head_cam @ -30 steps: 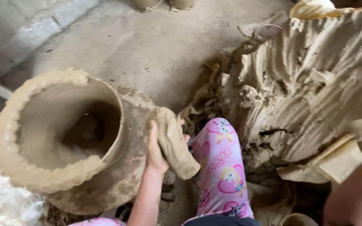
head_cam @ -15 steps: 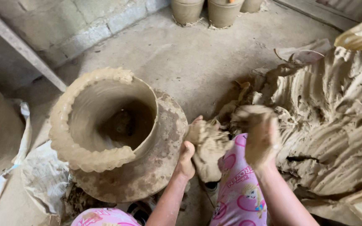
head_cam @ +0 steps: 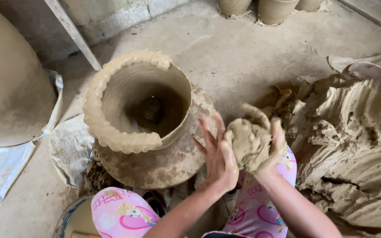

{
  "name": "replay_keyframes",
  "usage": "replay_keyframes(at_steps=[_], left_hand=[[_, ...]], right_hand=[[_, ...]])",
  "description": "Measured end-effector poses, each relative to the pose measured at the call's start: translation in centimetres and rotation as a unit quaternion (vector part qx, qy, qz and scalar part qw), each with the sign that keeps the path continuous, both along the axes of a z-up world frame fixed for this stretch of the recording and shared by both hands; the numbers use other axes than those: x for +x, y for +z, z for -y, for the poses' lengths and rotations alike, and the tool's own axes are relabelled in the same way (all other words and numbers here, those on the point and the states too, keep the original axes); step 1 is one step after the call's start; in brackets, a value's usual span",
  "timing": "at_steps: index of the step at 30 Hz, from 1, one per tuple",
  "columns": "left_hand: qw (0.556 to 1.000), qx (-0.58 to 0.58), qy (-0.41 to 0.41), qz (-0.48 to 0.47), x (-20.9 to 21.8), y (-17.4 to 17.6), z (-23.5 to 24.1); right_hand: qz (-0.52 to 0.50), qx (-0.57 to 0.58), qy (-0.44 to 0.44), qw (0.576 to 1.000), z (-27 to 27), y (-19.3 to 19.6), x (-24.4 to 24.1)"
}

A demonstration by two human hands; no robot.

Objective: The person builds a large clay vessel by hand, first using a wooden paddle to beat the interior and exterior of a base form, then adding large coils of raw clay to the rim and smoothing them with their hands to extend the walls.

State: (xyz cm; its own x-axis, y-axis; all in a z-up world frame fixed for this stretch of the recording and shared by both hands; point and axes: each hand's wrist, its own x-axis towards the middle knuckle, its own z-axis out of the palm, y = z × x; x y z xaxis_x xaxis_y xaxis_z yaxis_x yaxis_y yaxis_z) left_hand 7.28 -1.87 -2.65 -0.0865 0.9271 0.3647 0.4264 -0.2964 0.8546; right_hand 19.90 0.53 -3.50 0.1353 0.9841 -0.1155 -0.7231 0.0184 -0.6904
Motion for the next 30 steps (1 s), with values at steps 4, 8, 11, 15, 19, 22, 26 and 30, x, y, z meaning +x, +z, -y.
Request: replay_keyframes(at_steps=[4,8,11,15,19,22,26,30], left_hand=[[0.923,0.021,-0.162,0.347,0.8,2.3,0.6],[0.865,-0.055,-0.269,0.419,-3.0,3.3,-2.6],[0.963,0.122,-0.101,0.216,-0.5,2.4,-2.7],[0.989,0.137,0.033,0.054,1.0,0.9,-0.4],[0.995,0.015,-0.031,0.094,-0.1,1.0,-0.4],[0.938,0.047,-0.162,0.304,-0.3,2.2,-0.4],[0.923,0.022,-0.269,0.276,-3.2,3.5,-3.3],[0.984,0.158,0.083,-0.008,2.1,2.8,-2.1]], right_hand=[[0.156,0.073,-0.04,0.984,3.7,4.4,-4.1],[0.103,0.205,0.069,0.971,1.3,6.3,0.2],[0.084,0.146,0.082,0.982,0.8,2.1,0.1],[0.098,0.09,-0.002,0.991,0.6,-3.2,-0.4],[0.239,0.085,-0.135,0.958,-0.5,-3.9,-0.6],[0.057,0.152,-0.093,0.982,2.7,-1.8,-3.3],[0.105,0.225,0.02,0.969,1.7,3.2,1.5],[0.173,0.151,0.035,0.973,1.2,-0.8,0.4]])
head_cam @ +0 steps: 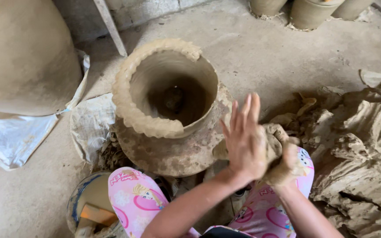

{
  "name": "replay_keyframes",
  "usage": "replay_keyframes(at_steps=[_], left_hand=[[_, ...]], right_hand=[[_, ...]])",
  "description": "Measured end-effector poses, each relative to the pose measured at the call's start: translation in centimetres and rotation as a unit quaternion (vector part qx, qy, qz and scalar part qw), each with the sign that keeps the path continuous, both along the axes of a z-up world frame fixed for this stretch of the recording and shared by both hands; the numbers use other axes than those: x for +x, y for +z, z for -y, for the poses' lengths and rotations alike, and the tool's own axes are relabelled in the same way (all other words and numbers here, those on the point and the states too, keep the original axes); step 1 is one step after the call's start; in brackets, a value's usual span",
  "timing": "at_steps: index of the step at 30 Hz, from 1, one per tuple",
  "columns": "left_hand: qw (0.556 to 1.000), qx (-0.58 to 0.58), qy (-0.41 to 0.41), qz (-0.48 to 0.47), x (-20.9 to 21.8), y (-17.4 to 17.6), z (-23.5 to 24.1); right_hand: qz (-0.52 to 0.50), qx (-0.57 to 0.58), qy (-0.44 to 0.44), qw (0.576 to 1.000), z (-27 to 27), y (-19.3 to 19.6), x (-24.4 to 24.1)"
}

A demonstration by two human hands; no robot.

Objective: The person builds a large clay vessel by hand, first using a wooden paddle to beat the interior and exterior of a base form, then adding large coils of raw clay to the rim and smoothing them with their hands to extend the walls.

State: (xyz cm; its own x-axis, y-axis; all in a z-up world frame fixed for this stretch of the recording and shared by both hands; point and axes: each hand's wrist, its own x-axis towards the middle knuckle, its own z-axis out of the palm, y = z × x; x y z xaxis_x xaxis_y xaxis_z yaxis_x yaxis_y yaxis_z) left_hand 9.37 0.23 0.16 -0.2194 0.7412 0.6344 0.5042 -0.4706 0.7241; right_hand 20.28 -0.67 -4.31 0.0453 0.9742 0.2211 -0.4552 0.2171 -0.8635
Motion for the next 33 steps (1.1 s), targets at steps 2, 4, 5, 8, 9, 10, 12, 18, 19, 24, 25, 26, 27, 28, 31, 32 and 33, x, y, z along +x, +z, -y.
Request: replay_keyframes(at_steps=[2,4,5,8,9,10,12,18,19,24,25,26,27,28,31,32,33], left_hand=[[0.998,-0.059,0.004,-0.021,0.0,-1.1,2.4],[0.988,-0.103,-0.099,0.051,-0.8,-1.6,2.6],[0.963,-0.117,-0.204,0.133,-2.2,-1.9,1.9],[0.919,-0.139,-0.339,0.147,-8.4,-2.3,1.7],[0.916,-0.147,-0.355,0.114,-10.2,-2.3,2.0],[0.931,-0.131,-0.335,0.062,-11.2,-2.2,1.9],[0.95,-0.101,-0.292,-0.042,-12.5,-2.2,1.2],[0.913,-0.324,-0.216,-0.118,-16.2,0.2,-5.8],[0.893,-0.355,-0.189,-0.201,-17.0,0.8,-6.6],[0.834,-0.397,-0.091,-0.372,-19.1,0.7,-6.1],[0.828,-0.41,-0.082,-0.372,-19.4,0.3,-6.0],[0.823,-0.425,-0.075,-0.369,-19.6,-0.3,-5.8],[0.819,-0.438,-0.068,-0.365,-19.9,-0.8,-5.7],[0.815,-0.451,-0.058,-0.36,-20.2,-1.3,-5.6],[0.808,-0.453,-0.029,-0.376,-20.8,-3.0,-5.2],[0.806,-0.448,-0.019,-0.386,-20.9,-3.7,-5.1],[0.805,-0.439,0.0,-0.398,-20.9,-4.5,-4.9]], right_hand=[[0.061,-0.007,-0.01,0.998,0.1,-2.2,-0.7],[0.148,0.003,-0.024,0.989,-0.5,-2.9,-0.4],[0.197,0.015,-0.037,0.98,-1.0,-2.7,0.0],[-0.14,-0.155,0.16,0.965,-4.3,0.6,1.0],[-0.149,-0.125,0.152,0.969,-5.4,1.9,1.0],[-0.154,-0.1,0.14,0.973,-6.2,3.2,1.0],[-0.161,-0.055,0.114,0.979,-7.5,5.3,0.8],[-0.21,0.008,0.076,0.975,-10.0,7.7,0.5],[-0.217,0.012,0.076,0.973,-10.5,7.6,0.4],[-0.244,-0.004,0.077,0.967,-10.9,6.3,-0.8],[-0.249,-0.017,0.076,0.965,-10.7,6.1,-1.2],[-0.258,-0.028,0.085,0.962,-10.5,6.0,-1.5],[-0.267,-0.038,0.094,0.958,-10.4,5.9,-2.1],[-0.276,-0.047,0.105,0.954,-10.4,5.7,-2.6],[-0.289,-0.048,0.155,0.944,-10.5,5.5,-3.9],[-0.276,-0.028,0.167,0.946,-10.5,5.3,-4.0],[-0.263,-0.008,0.178,0.948,-10.6,5.1,-4.2]])
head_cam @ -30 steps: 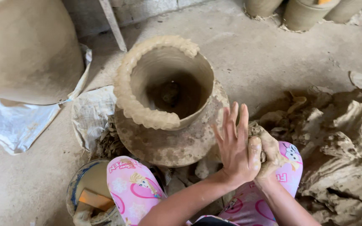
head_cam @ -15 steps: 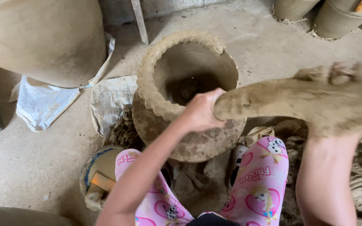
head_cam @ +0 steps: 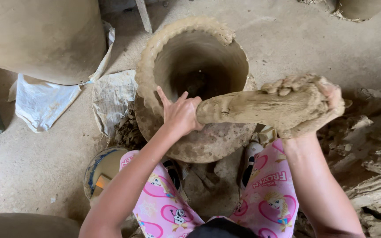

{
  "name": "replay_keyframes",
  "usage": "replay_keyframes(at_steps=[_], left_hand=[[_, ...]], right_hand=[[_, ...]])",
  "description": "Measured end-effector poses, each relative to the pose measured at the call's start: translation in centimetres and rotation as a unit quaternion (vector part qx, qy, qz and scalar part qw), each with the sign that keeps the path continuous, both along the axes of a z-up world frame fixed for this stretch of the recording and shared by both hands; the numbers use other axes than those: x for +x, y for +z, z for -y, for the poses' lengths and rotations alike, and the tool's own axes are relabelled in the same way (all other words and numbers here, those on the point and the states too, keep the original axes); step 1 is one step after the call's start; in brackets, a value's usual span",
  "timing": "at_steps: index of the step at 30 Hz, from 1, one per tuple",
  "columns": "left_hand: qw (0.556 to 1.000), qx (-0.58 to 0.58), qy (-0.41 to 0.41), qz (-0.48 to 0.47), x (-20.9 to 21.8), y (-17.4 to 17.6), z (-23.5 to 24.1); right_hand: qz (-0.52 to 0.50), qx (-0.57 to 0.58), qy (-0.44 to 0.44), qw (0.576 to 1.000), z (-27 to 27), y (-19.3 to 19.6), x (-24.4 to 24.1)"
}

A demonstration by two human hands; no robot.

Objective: The person builds a large clay vessel by hand, first using a wooden paddle to beat the interior and exterior of a base form, then adding large coils of raw clay to the rim and smoothing them with their hands to extend the walls.

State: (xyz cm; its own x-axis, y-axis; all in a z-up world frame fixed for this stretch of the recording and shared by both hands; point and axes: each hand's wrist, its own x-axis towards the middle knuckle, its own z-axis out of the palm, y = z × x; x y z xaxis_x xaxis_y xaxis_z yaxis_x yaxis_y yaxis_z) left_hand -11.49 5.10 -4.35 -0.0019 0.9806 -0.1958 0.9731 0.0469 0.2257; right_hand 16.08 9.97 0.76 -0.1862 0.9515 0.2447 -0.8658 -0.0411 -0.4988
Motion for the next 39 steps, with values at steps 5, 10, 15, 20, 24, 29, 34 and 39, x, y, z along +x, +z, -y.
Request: replay_keyframes(at_steps=[5,10,15,20,24,29,34,39], left_hand=[[0.938,0.292,-0.173,-0.075,-2.2,-0.5,-0.8],[0.995,-0.103,0.002,-0.001,-0.2,3.4,-1.3],[0.994,-0.055,0.013,-0.098,0.6,1.2,0.8],[0.998,-0.005,0.005,-0.057,-0.3,1.3,-0.4],[0.997,-0.036,-0.008,-0.063,0.2,2.4,-0.8],[0.983,-0.078,-0.031,-0.164,0.0,1.7,-0.2],[0.996,0.08,-0.035,-0.03,-0.7,0.8,-1.7],[0.984,-0.128,-0.001,-0.127,1.3,3.0,-0.3]], right_hand=[[0.077,0.12,-0.058,0.988,-1.6,-1.5,-1.3],[-0.002,-0.09,-0.028,0.996,-3.3,-2.8,-1.3],[0.115,-0.142,-0.019,0.983,-2.9,-1.5,-2.6],[0.109,-0.056,0.069,0.99,-2.9,-1.5,-3.2],[0.095,-0.125,0.08,0.984,-3.7,-2.9,-3.9],[0.133,-0.006,0.13,0.983,-4.9,-3.9,-3.9],[0.229,-0.109,0.057,0.966,-5.6,-5.2,-5.9],[0.257,0.002,0.064,0.964,-6.2,-6.3,-6.2]])
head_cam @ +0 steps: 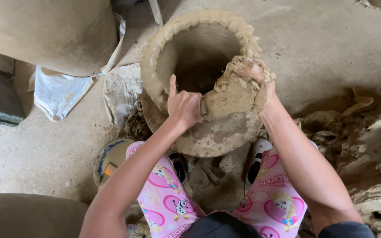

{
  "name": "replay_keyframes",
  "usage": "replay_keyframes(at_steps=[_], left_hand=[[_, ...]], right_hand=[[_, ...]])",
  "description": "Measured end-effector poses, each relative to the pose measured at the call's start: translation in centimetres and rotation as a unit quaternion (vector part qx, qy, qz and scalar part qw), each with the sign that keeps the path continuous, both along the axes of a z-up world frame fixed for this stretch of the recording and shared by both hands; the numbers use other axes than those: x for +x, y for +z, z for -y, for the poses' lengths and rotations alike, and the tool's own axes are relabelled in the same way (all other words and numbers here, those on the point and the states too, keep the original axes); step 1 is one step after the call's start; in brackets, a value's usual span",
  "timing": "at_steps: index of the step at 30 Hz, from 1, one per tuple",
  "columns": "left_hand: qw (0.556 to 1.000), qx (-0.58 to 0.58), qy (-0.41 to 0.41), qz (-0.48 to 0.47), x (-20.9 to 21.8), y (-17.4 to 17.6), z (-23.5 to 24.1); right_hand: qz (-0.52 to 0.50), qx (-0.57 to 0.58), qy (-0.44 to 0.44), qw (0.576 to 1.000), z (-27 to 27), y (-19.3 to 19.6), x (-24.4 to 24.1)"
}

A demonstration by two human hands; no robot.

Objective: The person builds a large clay vessel by hand, first using a wooden paddle to beat the interior and exterior of a base form, then adding large coils of raw clay to the rim and smoothing them with their hands to extend the walls.

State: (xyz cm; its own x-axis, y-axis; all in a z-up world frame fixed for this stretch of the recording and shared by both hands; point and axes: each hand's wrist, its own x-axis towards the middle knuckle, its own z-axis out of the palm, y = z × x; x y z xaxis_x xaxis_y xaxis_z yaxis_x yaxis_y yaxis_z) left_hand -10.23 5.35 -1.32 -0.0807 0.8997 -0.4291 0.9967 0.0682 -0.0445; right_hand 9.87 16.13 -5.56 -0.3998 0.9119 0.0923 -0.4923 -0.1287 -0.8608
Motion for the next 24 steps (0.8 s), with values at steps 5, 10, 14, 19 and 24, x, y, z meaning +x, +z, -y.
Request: replay_keyframes(at_steps=[5,10,14,19,24], left_hand=[[0.999,0.04,0.002,0.029,0.0,1.5,-1.1],[0.996,0.081,0.0,0.022,-0.4,-0.5,-0.3],[1.0,-0.009,0.024,-0.003,-0.1,1.7,0.0],[0.996,0.023,0.028,0.082,-0.3,3.7,0.1],[0.998,0.044,0.037,0.037,-0.1,-0.4,0.2]], right_hand=[[-0.055,-0.132,0.025,0.989,1.1,1.3,-1.5],[-0.001,-0.106,0.051,0.993,1.0,0.9,-2.5],[-0.032,-0.136,0.08,0.987,1.5,0.6,-2.5],[-0.013,-0.014,0.139,0.99,3.7,4.4,-2.9],[0.369,0.218,0.06,0.902,3.3,9.6,-0.4]])
